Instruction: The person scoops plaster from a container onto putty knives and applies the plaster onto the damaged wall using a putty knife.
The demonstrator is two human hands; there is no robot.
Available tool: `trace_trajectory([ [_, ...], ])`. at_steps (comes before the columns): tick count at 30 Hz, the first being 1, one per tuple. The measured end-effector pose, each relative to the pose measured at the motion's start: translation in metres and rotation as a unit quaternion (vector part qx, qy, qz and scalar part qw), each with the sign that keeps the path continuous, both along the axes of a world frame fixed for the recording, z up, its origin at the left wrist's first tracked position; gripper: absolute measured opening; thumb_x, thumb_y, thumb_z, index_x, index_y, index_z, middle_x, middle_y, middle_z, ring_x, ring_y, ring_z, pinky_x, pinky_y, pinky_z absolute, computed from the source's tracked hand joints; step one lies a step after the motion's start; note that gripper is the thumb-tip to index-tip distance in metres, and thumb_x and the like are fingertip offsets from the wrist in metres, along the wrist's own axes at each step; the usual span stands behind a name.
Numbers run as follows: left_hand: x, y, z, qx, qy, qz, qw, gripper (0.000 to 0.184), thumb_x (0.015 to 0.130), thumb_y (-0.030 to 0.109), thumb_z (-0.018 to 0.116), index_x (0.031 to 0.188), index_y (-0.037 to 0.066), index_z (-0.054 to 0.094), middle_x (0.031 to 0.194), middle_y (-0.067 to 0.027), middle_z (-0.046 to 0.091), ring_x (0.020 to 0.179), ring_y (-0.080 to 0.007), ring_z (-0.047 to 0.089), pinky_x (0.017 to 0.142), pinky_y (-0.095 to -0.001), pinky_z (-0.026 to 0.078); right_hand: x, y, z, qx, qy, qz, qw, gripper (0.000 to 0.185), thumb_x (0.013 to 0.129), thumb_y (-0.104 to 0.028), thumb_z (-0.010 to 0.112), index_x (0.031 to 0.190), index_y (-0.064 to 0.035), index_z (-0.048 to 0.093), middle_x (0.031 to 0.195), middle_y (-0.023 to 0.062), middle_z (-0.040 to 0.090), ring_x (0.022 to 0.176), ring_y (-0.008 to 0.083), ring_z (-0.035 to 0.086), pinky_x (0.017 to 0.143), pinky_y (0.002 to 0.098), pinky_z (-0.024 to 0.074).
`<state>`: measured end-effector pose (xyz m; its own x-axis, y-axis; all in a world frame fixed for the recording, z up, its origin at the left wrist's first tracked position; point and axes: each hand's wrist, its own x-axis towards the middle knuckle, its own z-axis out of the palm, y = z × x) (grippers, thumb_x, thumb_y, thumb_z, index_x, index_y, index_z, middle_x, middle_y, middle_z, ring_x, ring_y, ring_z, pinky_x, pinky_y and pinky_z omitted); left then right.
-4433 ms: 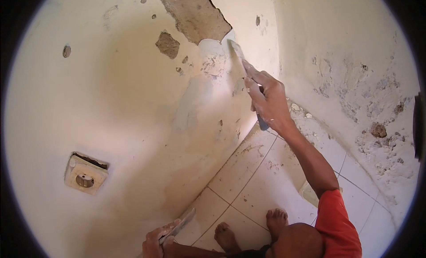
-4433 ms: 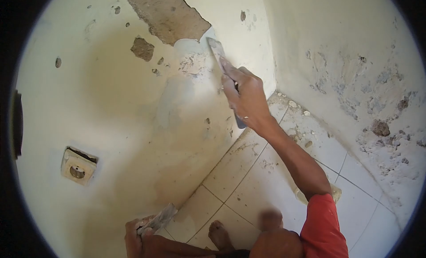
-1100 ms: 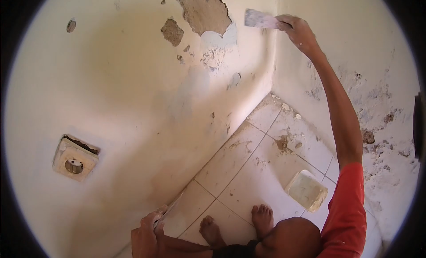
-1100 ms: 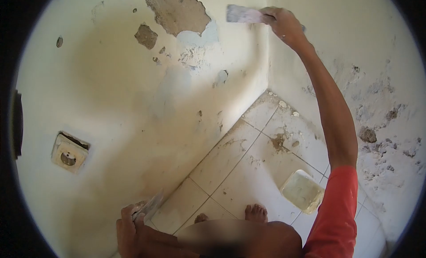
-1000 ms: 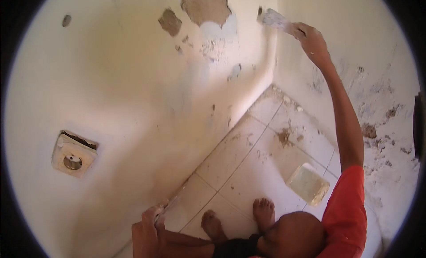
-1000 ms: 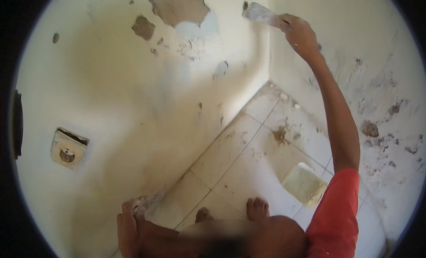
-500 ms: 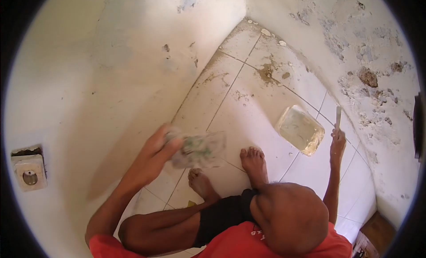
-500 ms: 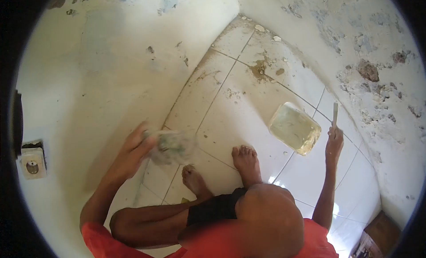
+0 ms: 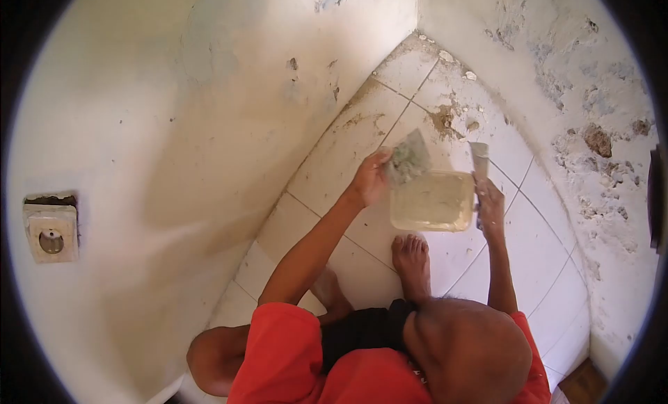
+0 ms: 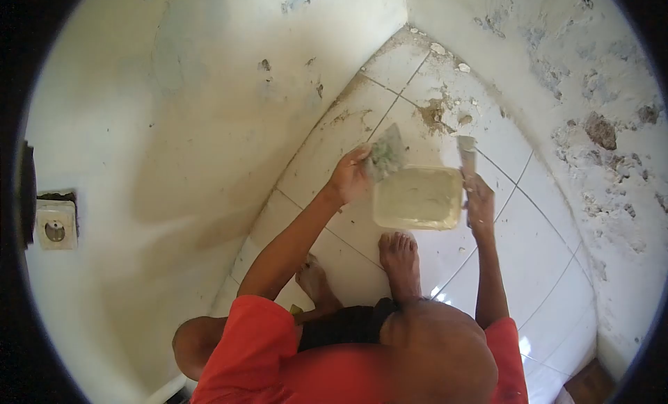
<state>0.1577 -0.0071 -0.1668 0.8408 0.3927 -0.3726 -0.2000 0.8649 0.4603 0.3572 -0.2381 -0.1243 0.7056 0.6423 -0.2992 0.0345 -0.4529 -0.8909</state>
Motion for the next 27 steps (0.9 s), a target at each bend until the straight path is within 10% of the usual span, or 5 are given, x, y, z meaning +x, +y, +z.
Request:
trace_trajectory([
  [7, -0.057, 0.021, -0.018, -0.044, 0.085, -0.004, 0.995, 0.039, 0.098, 0.023, 0.053, 0.126, -0.005, 0.055, 0.125, -0.0137, 0.064, 0.114, -0.0239, 0.062, 0.103, -0.0378, 0.047, -0.012, 0.023, 0.011, -0.001, -0.188, 0.108, 0.976, 0.025, 0.1, -0.017, 0.052, 0.103, 0.0054, 0.063, 0.087, 0.0215, 0.06, 0.078, 0.028, 0.062, 0.073, 0.0413, 0.0475],
  [12, -0.053, 0.006, -0.003, 0.05, 0.164, 0.016, 0.985, 0.036, 0.098, 0.023, 0.053, 0.122, -0.005, 0.054, 0.125, -0.0127, 0.062, 0.115, -0.0216, 0.06, 0.101, -0.0359, 0.048, -0.005, 0.015, 0.105, -0.171, -0.099, 0.183, 0.963, 0.024, 0.097, -0.02, 0.057, 0.106, 0.0, 0.064, 0.088, 0.0168, 0.068, 0.076, 0.0375, 0.065, 0.071, 0.0414, 0.0505],
  [14, -0.046, 0.008, -0.013, 0.06, 0.162, 0.034, 0.984, 0.035, 0.098, 0.022, 0.052, 0.121, -0.004, 0.054, 0.126, -0.0119, 0.062, 0.116, -0.0208, 0.06, 0.101, -0.0356, 0.048, -0.016, 0.021, 0.121, -0.24, -0.263, 0.273, 0.894, 0.022, 0.096, -0.016, 0.055, 0.112, -0.0033, 0.063, 0.09, 0.018, 0.07, 0.078, 0.0365, 0.068, 0.071, 0.0418, 0.0529],
  [27, -0.032, -0.017, -0.018, -0.017, 0.123, 0.088, 0.988, 0.05, 0.1, 0.033, 0.037, 0.126, -0.007, 0.053, 0.11, -0.0239, 0.067, 0.102, -0.0338, 0.067, 0.097, -0.0469, 0.05, -0.058, 0.061, 0.007, -0.197, -0.306, 0.508, 0.781, 0.019, 0.086, -0.002, 0.054, 0.102, 0.0044, 0.061, 0.088, 0.022, 0.065, 0.084, 0.0385, 0.067, 0.071, 0.0464, 0.0547],
])
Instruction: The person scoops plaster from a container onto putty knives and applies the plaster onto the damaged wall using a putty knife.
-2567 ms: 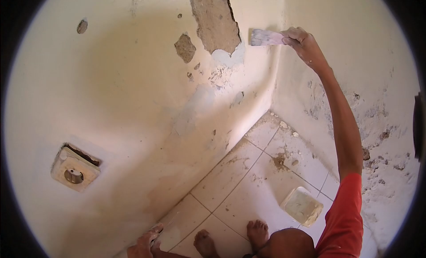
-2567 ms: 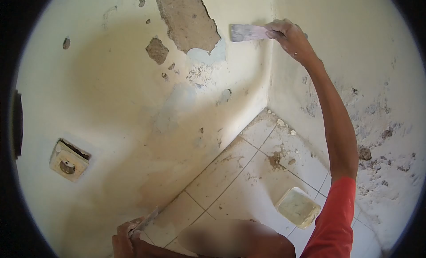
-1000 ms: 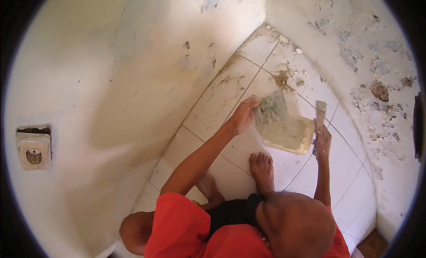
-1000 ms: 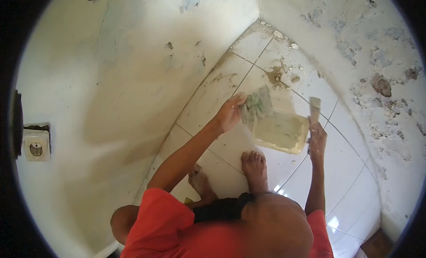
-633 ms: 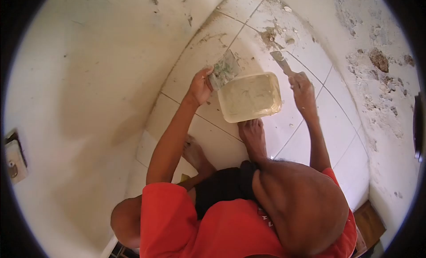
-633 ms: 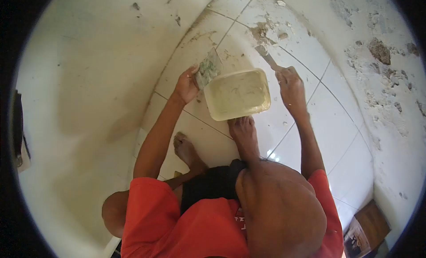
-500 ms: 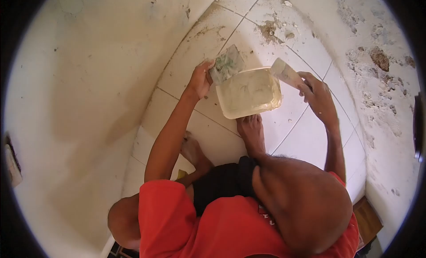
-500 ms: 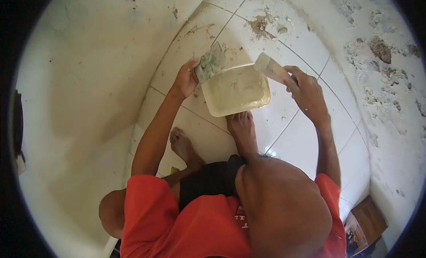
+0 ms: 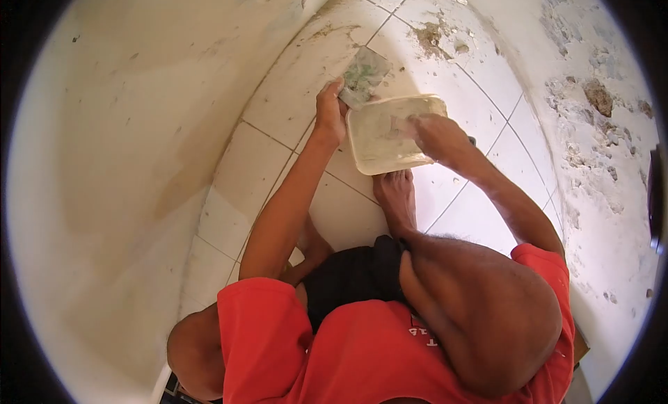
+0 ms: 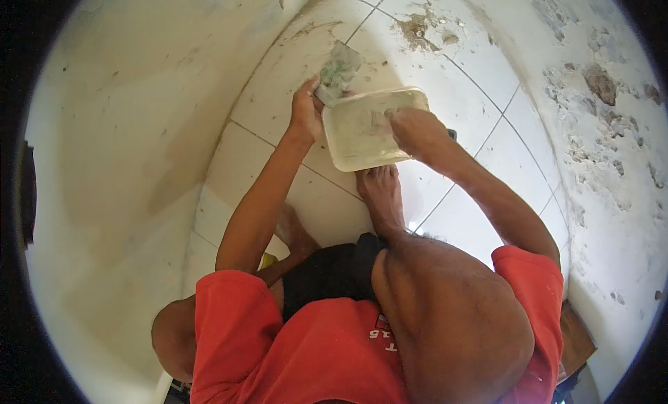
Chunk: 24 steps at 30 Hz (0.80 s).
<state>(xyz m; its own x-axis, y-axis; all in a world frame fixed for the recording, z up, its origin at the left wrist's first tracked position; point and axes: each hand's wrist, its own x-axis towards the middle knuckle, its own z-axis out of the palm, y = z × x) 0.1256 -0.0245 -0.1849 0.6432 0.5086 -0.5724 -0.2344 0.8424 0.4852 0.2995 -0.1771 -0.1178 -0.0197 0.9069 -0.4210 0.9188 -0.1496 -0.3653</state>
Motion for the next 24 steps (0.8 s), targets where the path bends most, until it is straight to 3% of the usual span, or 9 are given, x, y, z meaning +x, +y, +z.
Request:
trace_trajectory([
  [6, 0.001, -0.002, -0.011, -0.015, 0.004, 0.011, 1.0, 0.05, 0.1, 0.036, 0.037, 0.123, -0.005, 0.055, 0.105, -0.0225, 0.068, 0.097, -0.0333, 0.068, 0.093, -0.048, 0.052, -0.017, -0.005, -0.012, 0.035, 0.069, -0.043, 0.996, 0.023, 0.083, -0.002, 0.057, 0.104, 0.0044, 0.063, 0.089, 0.0228, 0.065, 0.086, 0.04, 0.066, 0.076, 0.0482, 0.0534],
  [13, 0.003, -0.004, -0.015, -0.034, 0.014, 0.031, 0.999, 0.051, 0.099, 0.038, 0.038, 0.119, -0.004, 0.058, 0.101, -0.022, 0.068, 0.092, -0.033, 0.067, 0.09, -0.0477, 0.054, -0.018, -0.001, -0.013, 0.008, 0.062, -0.049, 0.997, 0.024, 0.081, -0.004, 0.058, 0.104, 0.0043, 0.063, 0.087, 0.0241, 0.065, 0.087, 0.0412, 0.065, 0.076, 0.0485, 0.0529],
  [15, 0.004, -0.005, -0.017, -0.041, 0.014, 0.039, 0.998, 0.05, 0.099, 0.038, 0.038, 0.118, -0.003, 0.058, 0.101, -0.0217, 0.068, 0.091, -0.0328, 0.067, 0.089, -0.0477, 0.054, -0.018, 0.003, -0.026, -0.022, 0.152, -0.058, 0.986, 0.023, 0.081, -0.004, 0.058, 0.101, 0.005, 0.064, 0.087, 0.025, 0.065, 0.086, 0.0415, 0.065, 0.077, 0.049, 0.0523],
  [17, 0.005, -0.005, -0.017, -0.046, 0.014, 0.048, 0.998, 0.05, 0.098, 0.038, 0.038, 0.117, -0.003, 0.059, 0.1, -0.0215, 0.068, 0.09, -0.0327, 0.067, 0.089, -0.0478, 0.054, -0.029, 0.005, -0.024, -0.01, 0.127, -0.058, 0.99, 0.028, 0.081, -0.004, 0.058, 0.106, 0.0045, 0.065, 0.09, 0.0266, 0.065, 0.089, 0.0422, 0.064, 0.079, 0.0484, 0.0518],
  [19, 0.002, -0.005, -0.014, -0.067, -0.045, 0.055, 0.995, 0.04, 0.099, 0.025, 0.038, 0.117, -0.007, 0.053, 0.101, -0.0217, 0.066, 0.087, -0.0322, 0.068, 0.081, -0.045, 0.057, -0.036, 0.007, -0.023, 0.006, 0.106, -0.063, 0.992, 0.035, 0.081, -0.006, 0.059, 0.114, 0.0017, 0.066, 0.097, 0.0272, 0.067, 0.092, 0.0424, 0.064, 0.081, 0.0485, 0.0513],
  [24, 0.004, -0.003, -0.008, -0.035, 0.007, 0.038, 0.999, 0.044, 0.099, 0.031, 0.038, 0.116, -0.006, 0.056, 0.1, -0.021, 0.067, 0.09, -0.0315, 0.067, 0.085, -0.0456, 0.055, -0.029, 0.015, -0.023, 0.024, 0.113, -0.083, 0.99, 0.031, 0.084, -0.01, 0.059, 0.113, -0.0016, 0.067, 0.096, 0.0244, 0.068, 0.09, 0.041, 0.066, 0.08, 0.0482, 0.0521],
])
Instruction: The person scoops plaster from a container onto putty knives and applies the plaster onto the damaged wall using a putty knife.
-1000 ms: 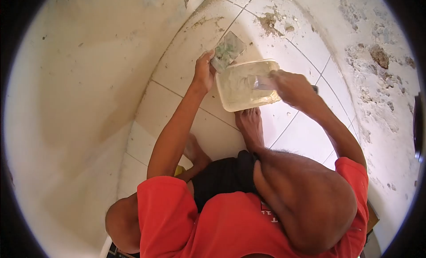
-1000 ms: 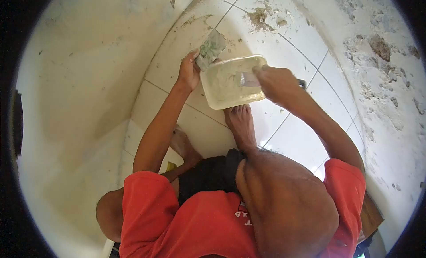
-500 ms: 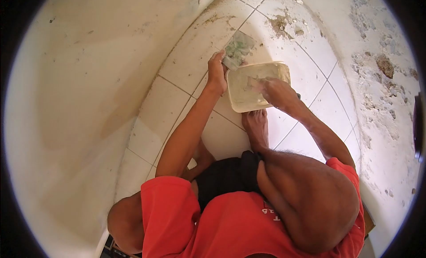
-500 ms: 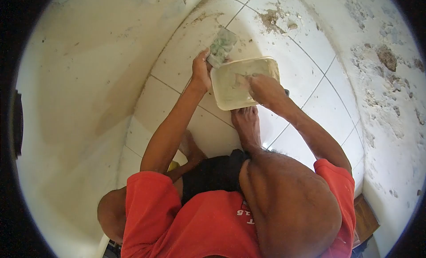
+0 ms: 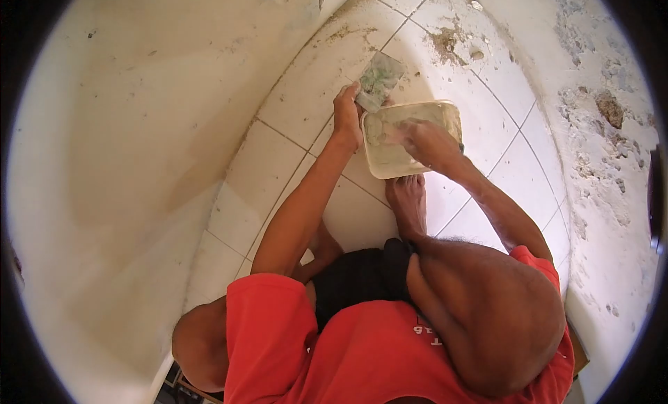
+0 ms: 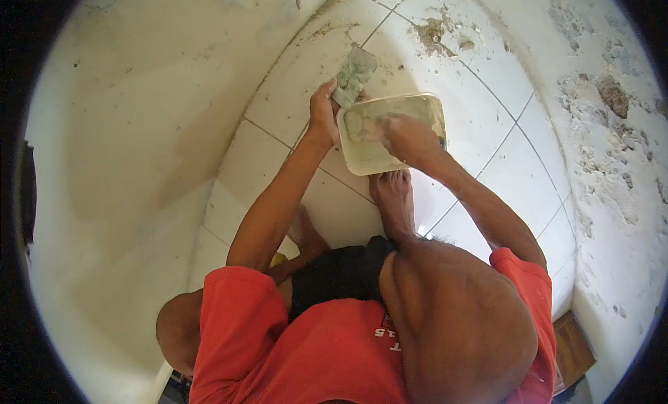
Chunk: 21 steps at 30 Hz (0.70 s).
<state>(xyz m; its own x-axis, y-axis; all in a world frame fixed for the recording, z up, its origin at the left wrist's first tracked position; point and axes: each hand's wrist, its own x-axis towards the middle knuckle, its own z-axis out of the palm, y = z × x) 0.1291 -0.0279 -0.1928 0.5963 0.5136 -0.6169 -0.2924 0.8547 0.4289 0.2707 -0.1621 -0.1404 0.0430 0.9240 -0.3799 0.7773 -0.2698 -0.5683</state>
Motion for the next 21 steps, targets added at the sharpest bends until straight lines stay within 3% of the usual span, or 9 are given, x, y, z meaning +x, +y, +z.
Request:
trace_trajectory([
  [2, -0.001, 0.0, 0.005, 0.005, 0.021, -0.009, 1.0, 0.048, 0.098, 0.036, 0.038, 0.115, -0.004, 0.059, 0.099, -0.0201, 0.068, 0.091, -0.0315, 0.065, 0.089, -0.0466, 0.052, 0.004, 0.003, 0.007, 0.005, -0.01, 0.008, 1.0, 0.027, 0.086, -0.012, 0.058, 0.11, -0.0022, 0.067, 0.093, 0.0235, 0.069, 0.088, 0.0411, 0.067, 0.079, 0.0483, 0.0526],
  [7, -0.01, 0.014, 0.006, -0.01, -0.034, -0.04, 0.999, 0.048, 0.101, 0.03, 0.036, 0.127, -0.006, 0.053, 0.114, -0.0216, 0.066, 0.104, -0.0314, 0.064, 0.096, -0.0438, 0.049, 0.03, -0.002, 0.042, -0.065, 0.105, -0.037, 0.992, 0.04, 0.089, -0.032, 0.066, 0.118, -0.0043, 0.068, 0.098, 0.0215, 0.071, 0.086, 0.0354, 0.07, 0.076, 0.0429, 0.0536],
  [12, -0.009, 0.017, 0.006, 0.052, 0.008, -0.003, 0.999, 0.048, 0.103, 0.03, 0.035, 0.13, -0.007, 0.05, 0.123, -0.0187, 0.062, 0.108, -0.0291, 0.062, 0.099, -0.0418, 0.049, 0.057, -0.023, 0.079, -0.071, 0.14, -0.105, 0.982, 0.041, 0.092, -0.033, 0.066, 0.118, -0.0009, 0.067, 0.095, 0.0177, 0.072, 0.081, 0.0242, 0.069, 0.072, 0.0373, 0.0531],
  [13, -0.022, 0.011, -0.016, 0.102, 0.012, -0.009, 0.995, 0.038, 0.1, 0.028, 0.045, 0.121, 0.0, 0.059, 0.116, -0.0111, 0.067, 0.106, -0.0205, 0.064, 0.096, -0.0395, 0.05, 0.063, -0.028, 0.086, -0.121, 0.183, -0.115, 0.969, 0.036, 0.094, -0.03, 0.066, 0.113, 0.001, 0.067, 0.093, 0.0103, 0.07, 0.076, 0.0124, 0.059, 0.066, 0.0319, 0.0516],
  [14, -0.028, 0.008, -0.038, 0.094, 0.079, 0.007, 0.992, 0.032, 0.099, 0.031, 0.047, 0.11, 0.006, 0.062, 0.103, -0.0042, 0.067, 0.094, -0.0171, 0.064, 0.084, -0.0364, 0.052, 0.069, -0.052, 0.055, -0.042, 0.233, -0.133, 0.962, 0.033, 0.095, -0.031, 0.065, 0.109, -0.0001, 0.067, 0.089, 0.0075, 0.068, 0.071, 0.012, 0.06, 0.061, 0.0315, 0.0508],
  [15, -0.011, 0.013, -0.007, 0.081, 0.119, 0.078, 0.986, 0.027, 0.099, 0.034, 0.048, 0.102, 0.012, 0.064, 0.094, -0.0004, 0.065, 0.086, -0.0136, 0.062, 0.077, -0.0327, 0.051, 0.066, -0.04, 0.084, -0.027, 0.211, -0.132, 0.968, 0.031, 0.096, -0.031, 0.063, 0.105, -0.0014, 0.067, 0.084, 0.0058, 0.066, 0.068, 0.0127, 0.061, 0.059, 0.0311, 0.0506],
  [17, -0.025, 0.021, -0.026, 0.147, 0.155, 0.019, 0.977, 0.023, 0.097, 0.038, 0.053, 0.103, 0.017, 0.061, 0.085, 0.0065, 0.057, 0.07, -0.0071, 0.052, 0.064, -0.0275, 0.044, 0.067, -0.046, 0.111, -0.091, 0.305, -0.194, 0.928, 0.028, 0.094, -0.025, 0.065, 0.105, -0.0008, 0.058, 0.084, 0.0096, 0.064, 0.068, 0.0153, 0.062, 0.058, 0.0315, 0.0513],
  [18, -0.017, 0.022, 0.036, 0.118, 0.166, 0.027, 0.979, 0.022, 0.096, 0.035, 0.057, 0.105, 0.015, 0.059, 0.087, 0.0067, 0.056, 0.071, -0.0067, 0.053, 0.065, -0.0265, 0.044, 0.062, -0.042, 0.128, -0.079, 0.445, -0.245, 0.857, 0.031, 0.093, -0.02, 0.066, 0.112, 0.0005, 0.051, 0.083, 0.0127, 0.065, 0.066, 0.0171, 0.062, 0.056, 0.0314, 0.0514],
  [21, -0.03, 0.048, 0.034, 0.191, 0.088, -0.028, 0.977, 0.024, 0.096, 0.032, 0.059, 0.108, 0.012, 0.057, 0.096, 0.002, 0.06, 0.085, -0.0086, 0.058, 0.074, -0.0277, 0.048, 0.054, -0.03, 0.178, -0.043, 0.512, -0.263, 0.817, 0.037, 0.093, -0.015, 0.063, 0.121, 0.0016, 0.047, 0.085, 0.0151, 0.065, 0.065, 0.0189, 0.063, 0.054, 0.0306, 0.0513],
])
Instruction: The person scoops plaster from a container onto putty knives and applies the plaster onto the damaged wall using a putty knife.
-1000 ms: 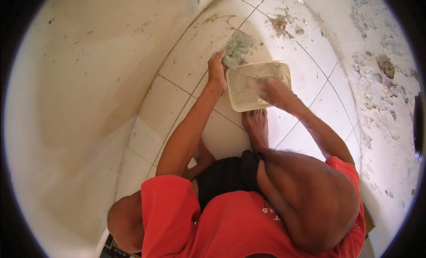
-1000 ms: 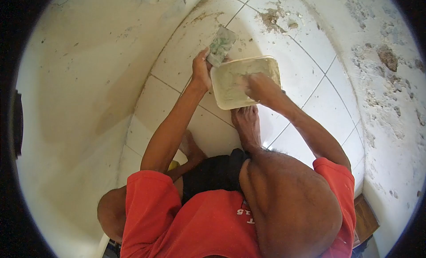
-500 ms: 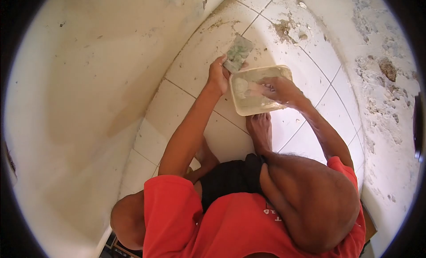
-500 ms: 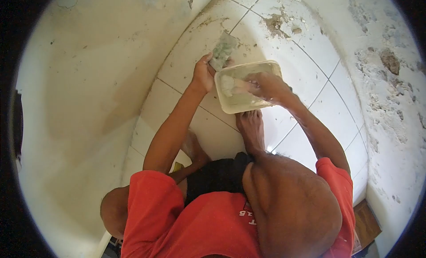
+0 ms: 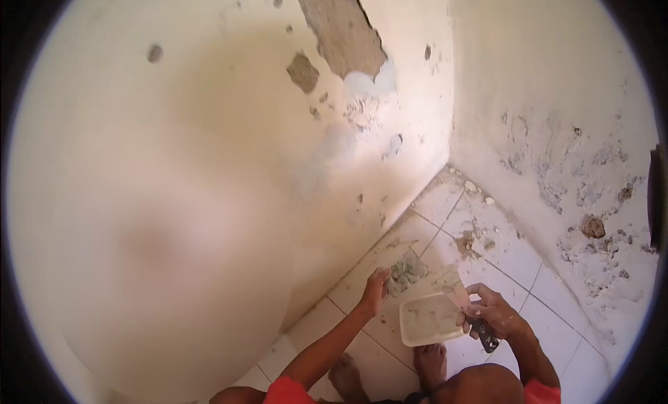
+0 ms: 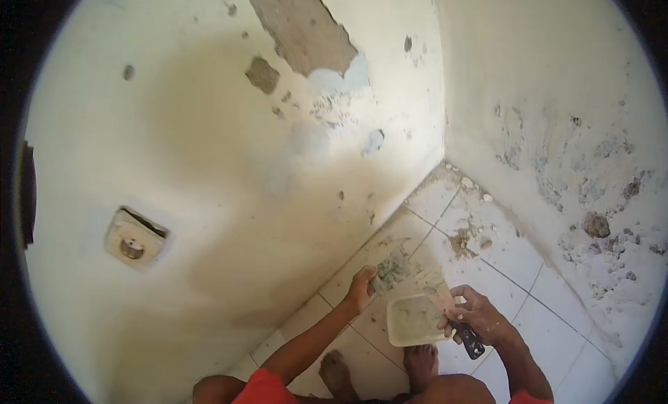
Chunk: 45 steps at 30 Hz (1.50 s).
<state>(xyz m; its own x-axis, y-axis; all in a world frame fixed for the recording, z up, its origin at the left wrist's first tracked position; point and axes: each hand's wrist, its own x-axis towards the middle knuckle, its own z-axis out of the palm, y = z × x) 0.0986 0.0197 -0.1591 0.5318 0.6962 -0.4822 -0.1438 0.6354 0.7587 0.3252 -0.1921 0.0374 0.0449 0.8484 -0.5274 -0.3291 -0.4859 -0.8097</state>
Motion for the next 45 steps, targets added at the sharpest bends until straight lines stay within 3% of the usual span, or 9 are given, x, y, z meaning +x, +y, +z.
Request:
trace_trajectory([
  [6, -0.013, 0.027, 0.085, -0.016, 0.093, -0.102, 0.99, 0.028, 0.099, 0.03, 0.056, 0.113, 0.005, 0.055, 0.109, -0.0065, 0.062, 0.101, -0.0177, 0.063, 0.088, -0.0334, 0.052, -0.007, 0.041, 0.053, 0.115, 0.044, -0.069, 0.99, 0.057, 0.094, -0.024, 0.06, 0.143, -0.0002, 0.04, 0.084, 0.0102, 0.064, 0.058, 0.0154, 0.061, 0.046, 0.0257, 0.0461],
  [11, -0.035, 0.02, 0.219, 0.039, 0.174, -0.177, 0.968, 0.034, 0.102, 0.027, 0.052, 0.123, 0.002, 0.044, 0.122, -0.0112, 0.057, 0.106, -0.0224, 0.063, 0.093, -0.0389, 0.053, -0.009, 0.078, 0.105, 0.223, 0.09, -0.09, 0.966, 0.051, 0.097, -0.025, 0.055, 0.139, 0.0011, 0.047, 0.087, 0.0092, 0.063, 0.054, 0.0122, 0.057, 0.045, 0.0242, 0.0447],
  [22, -0.118, -0.039, 0.353, 0.078, 0.158, -0.044, 0.983, 0.035, 0.101, 0.023, 0.053, 0.127, 0.0, 0.045, 0.121, -0.0115, 0.058, 0.112, -0.0206, 0.059, 0.094, -0.0386, 0.051, -0.021, 0.128, 0.186, 0.31, 0.057, -0.124, 0.941, 0.039, 0.1, -0.024, 0.049, 0.13, 0.0009, 0.054, 0.083, 0.0028, 0.058, 0.05, 0.0056, 0.05, 0.04, 0.0216, 0.0412],
  [27, -0.14, -0.041, 0.323, 0.157, 0.162, -0.075, 0.971, 0.031, 0.1, 0.027, 0.057, 0.119, 0.004, 0.051, 0.11, -0.0067, 0.061, 0.1, -0.0162, 0.063, 0.087, -0.0332, 0.053, -0.037, 0.158, 0.183, 0.297, 0.035, -0.131, 0.945, 0.026, 0.101, -0.025, 0.051, 0.108, -0.0021, 0.06, 0.075, 0.0013, 0.056, 0.049, 0.0065, 0.049, 0.039, 0.0225, 0.0407],
  [30, -0.141, -0.036, 0.314, 0.186, 0.173, -0.108, 0.961, 0.031, 0.101, 0.028, 0.055, 0.117, 0.002, 0.051, 0.106, -0.0067, 0.059, 0.096, -0.0112, 0.055, 0.084, -0.0288, 0.048, -0.056, 0.182, 0.182, 0.312, 0.038, -0.159, 0.936, 0.028, 0.1, -0.023, 0.05, 0.116, -0.0018, 0.059, 0.077, 0.0025, 0.056, 0.05, 0.0095, 0.05, 0.041, 0.0249, 0.0411],
  [32, -0.141, -0.03, 0.315, 0.27, 0.254, -0.131, 0.92, 0.031, 0.102, 0.029, 0.054, 0.115, 0.001, 0.05, 0.1, -0.0057, 0.058, 0.092, -0.011, 0.053, 0.081, -0.0263, 0.046, -0.067, 0.204, 0.173, 0.401, 0.027, -0.18, 0.898, 0.055, 0.099, -0.016, 0.048, 0.151, -0.0026, 0.034, 0.087, 0.0024, 0.059, 0.056, 0.0091, 0.055, 0.046, 0.0228, 0.0425],
  [37, -0.156, -0.02, 0.308, 0.329, 0.279, -0.187, 0.883, 0.029, 0.102, 0.03, 0.053, 0.107, 0.001, 0.05, 0.094, -0.0062, 0.055, 0.088, -0.0115, 0.049, 0.079, -0.0283, 0.044, -0.097, 0.225, 0.179, 0.399, -0.071, -0.197, 0.893, 0.06, 0.098, -0.017, 0.052, 0.154, -0.008, 0.032, 0.085, 0.003, 0.057, 0.059, 0.0113, 0.058, 0.047, 0.0256, 0.0425],
  [39, -0.163, -0.019, 0.304, 0.337, 0.292, -0.196, 0.873, 0.029, 0.102, 0.03, 0.053, 0.104, 0.001, 0.049, 0.091, -0.007, 0.054, 0.087, -0.0122, 0.048, 0.078, -0.0294, 0.043, -0.103, 0.238, 0.174, 0.381, -0.157, -0.219, 0.884, 0.051, 0.095, -0.018, 0.053, 0.14, 0.0038, 0.043, 0.087, 0.0145, 0.058, 0.074, 0.0239, 0.063, 0.07, 0.0368, 0.0495],
  [45, -0.178, -0.015, 0.303, 0.369, 0.336, -0.204, 0.842, 0.032, 0.101, 0.031, 0.052, 0.099, -0.001, 0.046, 0.087, -0.0096, 0.052, 0.085, -0.0155, 0.046, 0.077, -0.031, 0.043, -0.12, 0.263, 0.17, 0.392, -0.253, -0.242, 0.851, 0.036, 0.094, -0.021, 0.057, 0.115, 0.0085, 0.053, 0.097, 0.0297, 0.06, 0.09, 0.0426, 0.059, 0.084, 0.0463, 0.0453],
])
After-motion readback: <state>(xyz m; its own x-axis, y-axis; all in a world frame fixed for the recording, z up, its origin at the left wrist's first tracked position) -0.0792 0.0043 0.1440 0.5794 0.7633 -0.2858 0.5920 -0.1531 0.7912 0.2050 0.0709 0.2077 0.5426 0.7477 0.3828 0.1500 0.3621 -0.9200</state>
